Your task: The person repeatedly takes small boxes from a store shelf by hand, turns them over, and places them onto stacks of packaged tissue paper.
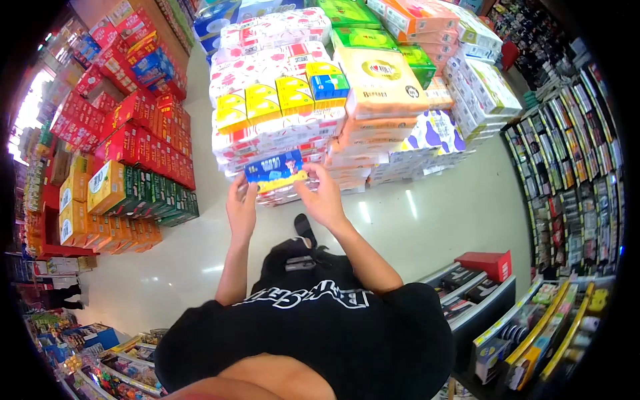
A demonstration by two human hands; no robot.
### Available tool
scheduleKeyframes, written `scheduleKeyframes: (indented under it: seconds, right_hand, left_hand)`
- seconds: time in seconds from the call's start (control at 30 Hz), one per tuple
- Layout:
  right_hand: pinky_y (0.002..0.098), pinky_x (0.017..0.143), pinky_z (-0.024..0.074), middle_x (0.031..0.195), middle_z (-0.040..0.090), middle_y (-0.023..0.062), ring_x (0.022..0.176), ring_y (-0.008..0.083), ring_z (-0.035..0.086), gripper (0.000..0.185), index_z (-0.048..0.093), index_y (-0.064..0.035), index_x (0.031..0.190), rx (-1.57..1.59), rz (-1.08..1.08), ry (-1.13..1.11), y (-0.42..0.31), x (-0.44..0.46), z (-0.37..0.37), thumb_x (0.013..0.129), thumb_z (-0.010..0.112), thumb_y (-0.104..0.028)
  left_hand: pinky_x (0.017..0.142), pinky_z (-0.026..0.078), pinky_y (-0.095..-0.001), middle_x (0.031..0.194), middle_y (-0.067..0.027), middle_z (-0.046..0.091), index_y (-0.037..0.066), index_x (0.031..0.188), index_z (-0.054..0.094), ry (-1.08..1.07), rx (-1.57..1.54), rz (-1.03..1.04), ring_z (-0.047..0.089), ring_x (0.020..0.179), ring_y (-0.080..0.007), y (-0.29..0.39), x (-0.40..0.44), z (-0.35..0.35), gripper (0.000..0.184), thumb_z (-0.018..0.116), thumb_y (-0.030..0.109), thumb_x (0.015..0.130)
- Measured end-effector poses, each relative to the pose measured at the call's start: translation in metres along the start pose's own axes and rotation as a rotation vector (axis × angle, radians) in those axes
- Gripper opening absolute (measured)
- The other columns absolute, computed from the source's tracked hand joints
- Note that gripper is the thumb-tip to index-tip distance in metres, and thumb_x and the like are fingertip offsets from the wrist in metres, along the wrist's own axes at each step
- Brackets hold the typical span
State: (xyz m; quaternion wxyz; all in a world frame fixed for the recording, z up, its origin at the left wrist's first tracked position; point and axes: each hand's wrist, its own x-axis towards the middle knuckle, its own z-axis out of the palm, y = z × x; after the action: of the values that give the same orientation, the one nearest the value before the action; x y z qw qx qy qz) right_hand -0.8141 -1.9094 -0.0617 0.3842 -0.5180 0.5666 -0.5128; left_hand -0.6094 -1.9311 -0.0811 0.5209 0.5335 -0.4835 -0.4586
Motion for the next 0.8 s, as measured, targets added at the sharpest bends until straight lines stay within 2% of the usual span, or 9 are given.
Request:
scheduleKeyframes:
  seconds: [0.07,0.1,0.2,0.23,0.33,0.6,0.63,0.73,0.8]
  right_hand:
    - [0.0296,0.088,0.0513,0.115,0.064,0.0096,0.100,0.0159,0.063,0.042,0.057,0.0003,0.125,-0.013,0.025,0.023,-0.002,0.051,-0.001,0.088,0.073,-0.011]
    - [0.0304,0.078,0.0525,0.105,0.067,0.0111,0.090,0.0165,0.065,0.045,0.058,0.0011,0.122,0.131,0.045,0.008,-0.001,0.075,-0.001,0.084,0.074,-0.014]
    - [0.0284,0.079,0.0529,0.116,0.061,0.0133,0.098,0.0163,0.062,0.050,0.053,-0.0002,0.132,0.061,0.129,-0.056,-0.005,0.136,-0.005,0.088,0.073,-0.016]
    - [0.0268,0.073,0.0533,0.117,0.059,0.0150,0.096,0.0168,0.063,0.056,0.050,-0.0001,0.135,-0.002,0.104,-0.032,0.006,0.157,-0.002,0.088,0.074,-0.018]
    - [0.0263,0.072,0.0533,0.118,0.058,0.0166,0.095,0.0169,0.063,0.059,0.049,-0.0015,0.137,0.021,0.149,-0.109,0.008,0.212,-0.006,0.087,0.075,-0.019]
    - [0.0290,0.078,0.0542,0.122,0.059,0.0212,0.097,0.0186,0.064,0.065,0.045,0.0011,0.139,0.068,0.212,-0.263,0.010,0.308,-0.020,0.086,0.076,-0.020]
    - [0.0319,0.086,0.0543,0.129,0.057,0.0230,0.110,0.0229,0.062,0.067,0.042,0.0015,0.141,0.070,0.273,-0.318,0.008,0.314,-0.027,0.086,0.076,-0.019]
    - [0.0336,0.084,0.0554,0.132,0.055,0.0288,0.105,0.0256,0.066,0.068,0.042,0.0025,0.141,0.121,0.183,-0.334,0.034,0.319,-0.036,0.086,0.074,-0.023]
    - [0.0346,0.091,0.0533,0.133,0.055,0.0256,0.111,0.0274,0.064,0.064,0.042,0.0031,0.140,0.218,0.192,-0.404,0.036,0.318,-0.045,0.088,0.073,-0.020]
  left_hand:
    - [0.091,0.053,-0.0349,0.126,-0.0181,0.059,-0.005,0.135,0.052,-0.027,-0.032,-0.019,0.061,0.113,-0.0249,0.001,0.056,0.017,0.044,0.064,0.013,0.096]
    - [0.093,0.052,-0.0355,0.127,-0.0191,0.060,-0.005,0.136,0.052,-0.016,0.038,0.024,0.062,0.113,-0.0258,-0.002,0.081,0.025,0.045,0.063,0.014,0.097]
    - [0.093,0.052,-0.0360,0.127,-0.0202,0.061,-0.006,0.136,0.051,0.002,0.037,0.085,0.062,0.113,-0.0277,0.003,0.144,0.049,0.045,0.062,0.015,0.097]
    - [0.094,0.052,-0.0365,0.127,-0.0207,0.061,-0.007,0.135,0.051,-0.011,0.089,0.091,0.062,0.114,-0.0284,0.005,0.165,0.055,0.045,0.061,0.014,0.097]
    - [0.096,0.051,-0.0365,0.127,-0.0209,0.062,-0.008,0.135,0.051,0.015,0.048,0.055,0.063,0.114,-0.0286,0.008,0.214,0.076,0.046,0.062,0.015,0.096]
    - [0.090,0.052,-0.0358,0.124,-0.0206,0.063,-0.004,0.134,0.055,0.074,0.337,-0.011,0.066,0.104,-0.0286,0.011,0.289,0.122,0.046,0.064,0.017,0.094]
    - [0.088,0.053,-0.0359,0.121,-0.0226,0.064,-0.003,0.133,0.056,0.080,0.357,0.017,0.067,0.102,-0.0304,0.001,0.295,0.127,0.046,0.065,0.018,0.093]
    - [0.087,0.054,-0.0377,0.118,-0.0246,0.065,-0.003,0.133,0.056,0.146,0.527,-0.030,0.066,0.103,-0.0335,-0.016,0.302,0.141,0.047,0.065,0.020,0.092]
    - [0.085,0.054,-0.0391,0.118,-0.0260,0.065,-0.002,0.133,0.056,0.146,0.531,-0.019,0.067,0.101,-0.0357,-0.012,0.302,0.146,0.048,0.065,0.022,0.092]
